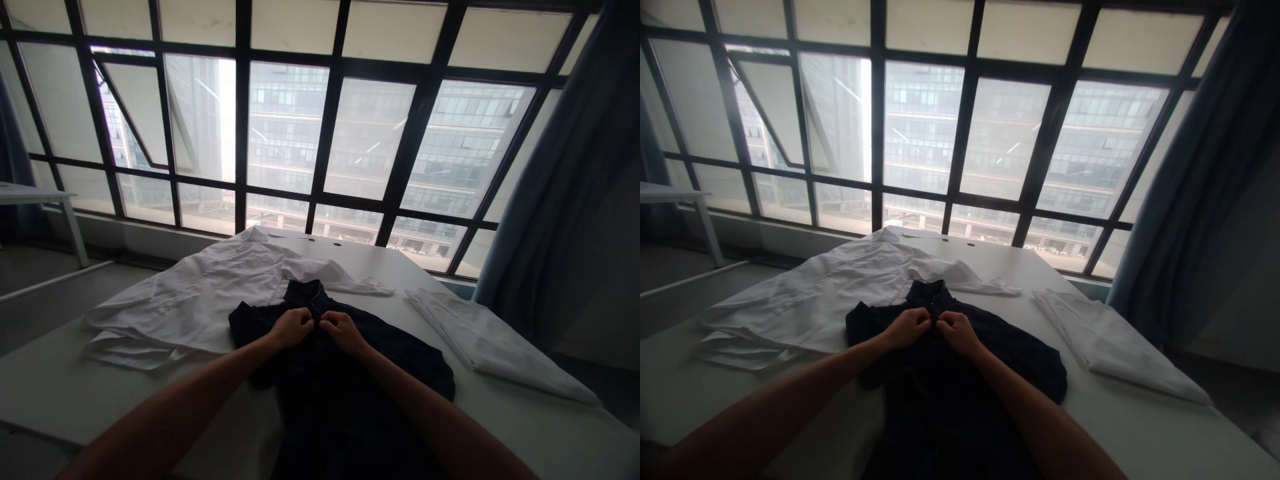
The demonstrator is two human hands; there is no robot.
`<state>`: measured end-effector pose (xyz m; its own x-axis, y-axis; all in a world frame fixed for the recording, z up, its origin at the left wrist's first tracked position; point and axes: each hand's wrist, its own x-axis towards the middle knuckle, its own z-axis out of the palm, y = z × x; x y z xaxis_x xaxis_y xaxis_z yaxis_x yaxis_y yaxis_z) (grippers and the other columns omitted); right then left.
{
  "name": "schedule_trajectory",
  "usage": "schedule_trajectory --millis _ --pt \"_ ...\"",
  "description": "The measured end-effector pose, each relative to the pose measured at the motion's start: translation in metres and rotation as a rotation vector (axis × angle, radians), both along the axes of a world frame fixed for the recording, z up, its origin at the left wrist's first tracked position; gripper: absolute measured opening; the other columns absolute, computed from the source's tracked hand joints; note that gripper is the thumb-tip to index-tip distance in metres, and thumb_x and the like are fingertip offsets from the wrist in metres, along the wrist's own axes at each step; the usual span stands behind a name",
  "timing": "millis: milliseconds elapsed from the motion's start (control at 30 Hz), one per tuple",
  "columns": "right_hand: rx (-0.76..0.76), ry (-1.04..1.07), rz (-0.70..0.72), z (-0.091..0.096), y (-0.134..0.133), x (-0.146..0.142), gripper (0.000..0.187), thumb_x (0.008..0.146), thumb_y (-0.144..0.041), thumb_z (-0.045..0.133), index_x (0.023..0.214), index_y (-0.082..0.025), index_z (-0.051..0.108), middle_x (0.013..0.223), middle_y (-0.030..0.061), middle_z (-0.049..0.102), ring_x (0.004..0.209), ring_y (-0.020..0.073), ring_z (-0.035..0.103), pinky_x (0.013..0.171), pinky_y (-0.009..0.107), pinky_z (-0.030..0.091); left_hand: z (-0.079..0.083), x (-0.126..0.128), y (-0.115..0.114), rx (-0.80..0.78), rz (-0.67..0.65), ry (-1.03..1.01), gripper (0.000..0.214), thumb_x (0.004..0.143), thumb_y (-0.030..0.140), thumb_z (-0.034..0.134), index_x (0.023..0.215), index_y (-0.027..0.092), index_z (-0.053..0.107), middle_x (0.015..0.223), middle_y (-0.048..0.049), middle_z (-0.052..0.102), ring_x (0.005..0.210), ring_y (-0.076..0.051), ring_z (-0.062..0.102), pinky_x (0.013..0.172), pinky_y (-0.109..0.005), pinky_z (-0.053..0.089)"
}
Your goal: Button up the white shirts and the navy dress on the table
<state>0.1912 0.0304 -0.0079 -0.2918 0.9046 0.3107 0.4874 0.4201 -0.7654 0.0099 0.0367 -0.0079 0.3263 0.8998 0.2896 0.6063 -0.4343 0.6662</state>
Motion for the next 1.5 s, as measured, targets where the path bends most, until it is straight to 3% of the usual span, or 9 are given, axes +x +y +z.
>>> schedule_trajectory --millis 133,300,533,767,933,1500 --pt "0.056 0.021 -0.077 0.001 -0.004 -0.005 0.019 0.076 -0.031 0.052 0.069 -0.017 0.063 0.061 -0.0023 0.055 0.059 0.0124 0.048 0.058 0.023 0.037 0.000 0.001 0.000 -0.004 0.008 -0.016 0.014 0.082 0.025 0.052 0.076 0.017 0.061 0.064 0.0020 0.056 0.061 -0.013 0.050 0.058 -0.023 0.034" --pt "0.033 0.042 -0.126 0.003 -0.005 -0.005 0.019 0.075 -0.030 0.051 0.067 -0.017 0.063 0.058 -0.0030 0.051 0.056 0.0117 0.044 0.056 0.023 0.035 0.001 0.002 -0.001 0.030 -0.082 -0.170 0.016 0.084 0.028 0.049 0.074 0.017 0.055 0.063 0.0039 0.049 0.060 -0.012 0.045 0.059 -0.023 0.035" --pt "-0.063 0.022 0.017 -0.002 0.005 0.005 0.021 0.074 -0.032 0.051 0.059 -0.018 0.053 0.054 -0.0051 0.043 0.052 0.0096 0.038 0.052 0.023 0.030 -0.003 -0.003 -0.001 -0.019 -0.227 -0.185 0.020 0.085 0.036 0.048 0.081 0.017 0.054 0.066 0.0048 0.045 0.061 -0.011 0.040 0.058 -0.023 0.034" --pt "-0.191 0.040 0.215 -0.002 0.012 0.017 0.025 0.074 -0.037 0.056 0.060 -0.017 0.053 0.054 -0.0053 0.045 0.052 0.0079 0.036 0.051 0.022 0.028 0.001 -0.004 -0.005 -0.087 -0.324 -0.167 0.016 0.086 0.033 0.047 0.082 0.018 0.049 0.065 0.0057 0.040 0.061 -0.010 0.038 0.058 -0.023 0.034" --pt "-0.155 0.030 0.217 -0.005 0.012 0.018 0.026 0.075 -0.038 0.058 0.061 -0.016 0.056 0.052 -0.0063 0.041 0.051 0.0074 0.033 0.050 0.022 0.027 0.005 -0.005 -0.005 -0.095 -0.349 -0.110 0.013 0.087 0.031 0.044 0.082 0.019 0.047 0.069 0.0047 0.041 0.066 -0.011 0.040 0.062 -0.023 0.037" --pt "0.022 -0.030 0.184 -0.005 -0.002 0.010 0.019 0.075 -0.029 0.054 0.062 -0.016 0.059 0.056 -0.0038 0.048 0.054 0.0092 0.039 0.052 0.022 0.031 0.007 -0.012 0.006 -0.170 -0.454 0.001 0.008 0.084 0.026 0.042 0.080 0.020 0.044 0.070 0.0041 0.042 0.065 -0.012 0.039 0.062 -0.024 0.035"
